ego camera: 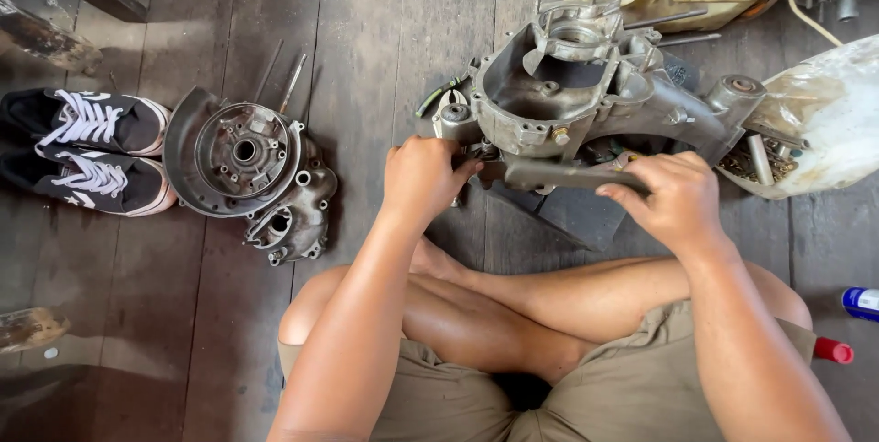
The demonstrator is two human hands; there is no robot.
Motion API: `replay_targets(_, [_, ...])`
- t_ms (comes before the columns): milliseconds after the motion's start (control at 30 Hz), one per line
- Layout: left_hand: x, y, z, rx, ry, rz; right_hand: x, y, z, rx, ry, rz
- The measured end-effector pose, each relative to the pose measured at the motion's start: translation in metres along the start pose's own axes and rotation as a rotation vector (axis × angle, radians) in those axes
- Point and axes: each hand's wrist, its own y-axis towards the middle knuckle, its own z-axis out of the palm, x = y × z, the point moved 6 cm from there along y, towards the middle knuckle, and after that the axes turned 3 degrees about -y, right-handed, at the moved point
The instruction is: The person sits on the floor and uses a wrench to tighten a bolt on a disassembled engine block. They then use a metal file to smooth a surface on the engine part, holding it with their left hand and filing with their right hand.
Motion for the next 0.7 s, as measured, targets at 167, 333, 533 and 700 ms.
replay_targets(167, [0.003, 0.001, 0.005, 0.010, 0.021, -0.010, -0.022, -0.025, 0.011, -0.068, 0.172, 0.166])
replay_targets(333, [0.005, 0.003, 0.006, 0.038, 0.028, -0.014, -0.002, -0.036, 0.018, -0.008, 0.578, 0.300])
replay_targets(533, [0.002, 0.001, 0.005, 0.010, 0.010, 0.003, 0.086, -0.037, -0.005, 0.076, 0.725, 0.371])
replay_targets(700, [0.004, 0.003, 0.010, 0.015, -0.012, -0.002, 0.124, -0.042, 0.013, 0.007, 0.785, 0.518])
